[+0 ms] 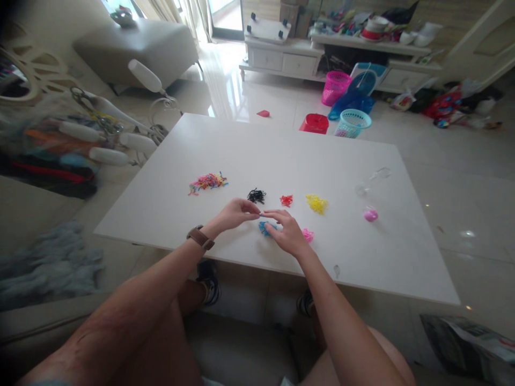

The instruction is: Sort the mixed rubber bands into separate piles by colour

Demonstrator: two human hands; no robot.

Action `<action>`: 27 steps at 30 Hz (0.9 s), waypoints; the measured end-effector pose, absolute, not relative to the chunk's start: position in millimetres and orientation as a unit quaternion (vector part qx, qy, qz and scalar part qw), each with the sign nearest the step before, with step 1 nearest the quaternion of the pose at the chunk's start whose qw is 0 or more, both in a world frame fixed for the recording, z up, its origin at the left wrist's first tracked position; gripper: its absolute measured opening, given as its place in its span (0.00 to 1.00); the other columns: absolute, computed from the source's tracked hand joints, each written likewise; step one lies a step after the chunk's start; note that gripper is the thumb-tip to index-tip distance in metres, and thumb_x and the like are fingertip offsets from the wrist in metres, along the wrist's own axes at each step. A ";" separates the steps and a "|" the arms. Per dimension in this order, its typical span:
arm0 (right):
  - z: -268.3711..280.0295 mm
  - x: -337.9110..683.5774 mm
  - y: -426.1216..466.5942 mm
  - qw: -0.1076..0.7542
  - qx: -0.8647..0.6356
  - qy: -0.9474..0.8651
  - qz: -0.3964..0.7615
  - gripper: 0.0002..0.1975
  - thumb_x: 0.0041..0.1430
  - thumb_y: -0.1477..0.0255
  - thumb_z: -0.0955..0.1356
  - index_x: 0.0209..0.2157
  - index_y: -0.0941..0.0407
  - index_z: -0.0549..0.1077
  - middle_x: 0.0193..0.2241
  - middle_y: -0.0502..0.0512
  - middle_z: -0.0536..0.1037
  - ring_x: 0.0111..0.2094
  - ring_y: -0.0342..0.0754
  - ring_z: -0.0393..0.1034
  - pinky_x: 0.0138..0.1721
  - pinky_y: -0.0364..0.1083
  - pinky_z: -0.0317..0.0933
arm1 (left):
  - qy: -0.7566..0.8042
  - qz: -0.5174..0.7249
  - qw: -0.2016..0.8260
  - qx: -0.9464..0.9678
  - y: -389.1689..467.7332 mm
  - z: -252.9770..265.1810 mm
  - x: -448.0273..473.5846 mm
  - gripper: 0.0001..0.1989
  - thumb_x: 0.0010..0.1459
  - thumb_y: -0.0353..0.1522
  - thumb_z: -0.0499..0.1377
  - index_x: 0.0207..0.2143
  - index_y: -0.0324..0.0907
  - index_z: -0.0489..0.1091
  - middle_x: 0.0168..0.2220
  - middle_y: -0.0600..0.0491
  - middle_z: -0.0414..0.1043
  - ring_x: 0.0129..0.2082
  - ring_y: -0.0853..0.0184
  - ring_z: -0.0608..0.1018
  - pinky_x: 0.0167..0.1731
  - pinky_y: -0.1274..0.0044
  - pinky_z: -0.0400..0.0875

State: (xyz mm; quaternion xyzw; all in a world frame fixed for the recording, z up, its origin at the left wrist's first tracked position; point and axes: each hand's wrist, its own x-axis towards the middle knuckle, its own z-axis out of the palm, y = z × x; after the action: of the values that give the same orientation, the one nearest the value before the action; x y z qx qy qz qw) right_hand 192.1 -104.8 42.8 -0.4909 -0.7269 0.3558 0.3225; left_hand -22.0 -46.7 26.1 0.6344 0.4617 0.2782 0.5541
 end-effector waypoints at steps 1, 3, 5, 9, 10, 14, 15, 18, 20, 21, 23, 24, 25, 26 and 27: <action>42.9 191.9 -105.1 0.323 -0.492 -0.726 0.356 0.15 0.63 0.66 0.68 0.50 0.46 0.78 0.51 0.54 0.79 0.55 0.53 0.71 0.50 0.54 0.70 | 0.460 0.278 0.549 0.640 -47.0 26.1 -22.5 0.08 0.51 0.34 0.68 0.32 0.40 0.80 0.30 0.50 0.80 0.32 0.66 0.79 0.34 0.77 0.71; 42.9 192.1 -105.6 0.323 -0.490 -0.726 0.358 0.14 0.63 0.66 0.68 0.49 0.47 0.79 0.50 0.55 0.80 0.54 0.53 0.72 0.48 0.53 0.71 | 0.458 0.280 0.544 0.645 -47.5 25.9 -23.5 0.08 0.51 0.34 0.67 0.32 0.40 0.80 0.30 0.50 0.80 0.32 0.66 0.79 0.34 0.77 0.71; 42.4 192.6 -105.8 0.320 -0.488 -0.727 0.361 0.14 0.63 0.66 0.68 0.49 0.48 0.79 0.49 0.55 0.80 0.52 0.52 0.72 0.47 0.52 0.71 | 0.455 0.280 0.540 0.650 -48.0 25.9 -24.2 0.07 0.51 0.34 0.67 0.32 0.40 0.80 0.30 0.50 0.80 0.32 0.66 0.79 0.34 0.77 0.71; 39.6 193.6 -105.0 0.322 -0.494 -0.724 0.357 0.13 0.63 0.66 0.68 0.48 0.49 0.80 0.47 0.56 0.81 0.51 0.53 0.73 0.47 0.52 0.71 | 0.460 0.281 0.529 0.655 -48.8 26.7 -23.5 0.07 0.52 0.35 0.66 0.31 0.40 0.80 0.30 0.50 0.80 0.32 0.66 0.79 0.35 0.76 0.71; 38.8 193.8 -104.6 0.324 -0.496 -0.723 0.356 0.13 0.63 0.66 0.68 0.47 0.49 0.80 0.47 0.56 0.81 0.51 0.53 0.74 0.47 0.53 0.71 | 0.464 0.282 0.527 0.654 -49.0 26.8 -22.9 0.07 0.52 0.35 0.66 0.31 0.40 0.80 0.30 0.50 0.80 0.32 0.66 0.79 0.34 0.76 0.71; 36.9 194.0 -103.6 0.324 -0.505 -0.716 0.358 0.12 0.63 0.66 0.68 0.45 0.51 0.81 0.46 0.56 0.81 0.49 0.53 0.75 0.48 0.53 0.71 | 0.470 0.282 0.522 0.653 -48.9 25.6 -20.6 0.08 0.52 0.35 0.66 0.31 0.39 0.80 0.30 0.49 0.80 0.32 0.66 0.79 0.34 0.76 0.71; 37.1 194.1 -103.6 0.324 -0.505 -0.715 0.360 0.12 0.63 0.66 0.68 0.45 0.51 0.81 0.46 0.56 0.81 0.49 0.53 0.75 0.48 0.53 0.71 | 0.471 0.284 0.521 0.653 -48.7 24.8 -20.4 0.07 0.52 0.35 0.66 0.31 0.39 0.80 0.30 0.49 0.80 0.32 0.66 0.79 0.34 0.76 0.71; 38.1 194.9 -103.5 0.324 -0.501 -0.715 0.365 0.13 0.63 0.67 0.67 0.47 0.50 0.81 0.46 0.56 0.81 0.49 0.52 0.75 0.48 0.52 0.71 | 0.480 0.294 0.521 0.642 -47.9 21.6 -20.4 0.07 0.52 0.34 0.66 0.32 0.39 0.79 0.31 0.49 0.81 0.32 0.66 0.79 0.34 0.76 0.71; 36.9 196.3 -102.5 0.328 -0.505 -0.713 0.360 0.14 0.63 0.67 0.67 0.47 0.50 0.81 0.45 0.56 0.81 0.49 0.52 0.75 0.48 0.52 0.71 | 0.494 0.303 0.524 0.624 -47.4 19.7 -20.7 0.07 0.52 0.33 0.66 0.31 0.39 0.79 0.31 0.49 0.80 0.31 0.67 0.79 0.34 0.76 0.71; 35.1 197.5 -101.5 0.332 -0.515 -0.708 0.351 0.14 0.63 0.67 0.67 0.46 0.51 0.81 0.46 0.56 0.81 0.49 0.53 0.74 0.48 0.52 0.71 | 0.500 0.306 0.527 0.616 -47.2 19.1 -20.6 0.06 0.52 0.33 0.66 0.31 0.38 0.79 0.31 0.49 0.80 0.31 0.67 0.79 0.34 0.76 0.72; 28.4 200.9 -98.4 0.340 -0.552 -0.690 0.323 0.14 0.61 0.67 0.67 0.46 0.52 0.80 0.47 0.58 0.81 0.51 0.54 0.73 0.47 0.53 0.70 | 0.510 0.306 0.533 0.602 -47.3 18.5 -20.2 0.06 0.51 0.32 0.66 0.31 0.38 0.79 0.31 0.49 0.81 0.32 0.67 0.80 0.34 0.76 0.72; 23.6 203.3 -96.4 0.339 -0.574 -0.679 0.306 0.15 0.60 0.66 0.67 0.46 0.53 0.80 0.48 0.59 0.80 0.52 0.55 0.73 0.48 0.55 0.70 | 0.513 0.304 0.535 0.598 -47.5 18.4 -19.8 0.05 0.51 0.31 0.66 0.31 0.38 0.79 0.31 0.49 0.81 0.32 0.67 0.80 0.35 0.76 0.72; 18.2 206.1 -94.2 0.335 -0.596 -0.670 0.289 0.16 0.59 0.66 0.67 0.47 0.54 0.80 0.49 0.60 0.79 0.53 0.56 0.72 0.49 0.56 0.70 | 0.515 0.303 0.537 0.596 -47.7 18.5 -19.2 0.05 0.51 0.31 0.67 0.31 0.38 0.79 0.31 0.49 0.81 0.32 0.67 0.80 0.35 0.76 0.73; 12.5 209.1 -91.9 0.327 -0.614 -0.666 0.271 0.18 0.58 0.66 0.67 0.48 0.55 0.79 0.50 0.61 0.79 0.53 0.57 0.71 0.51 0.58 0.68 | 0.515 0.301 0.539 0.594 -48.0 18.6 -18.6 0.05 0.51 0.30 0.67 0.31 0.38 0.79 0.31 0.49 0.81 0.32 0.67 0.80 0.35 0.76 0.73; 6.8 212.1 -89.6 0.317 -0.627 -0.665 0.254 0.19 0.57 0.67 0.67 0.49 0.56 0.78 0.51 0.62 0.78 0.54 0.58 0.70 0.54 0.59 0.66 | 0.515 0.301 0.541 0.593 -48.2 18.6 -18.0 0.04 0.51 0.30 0.67 0.31 0.38 0.79 0.31 0.49 0.81 0.32 0.67 0.80 0.35 0.76 0.73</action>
State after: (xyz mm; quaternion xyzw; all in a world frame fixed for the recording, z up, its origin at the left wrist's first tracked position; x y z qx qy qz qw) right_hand 212.1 -89.6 6.8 -0.6268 -0.6648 0.2544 0.3170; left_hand -18.0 -48.2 18.6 0.5931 0.5153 0.3007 0.5406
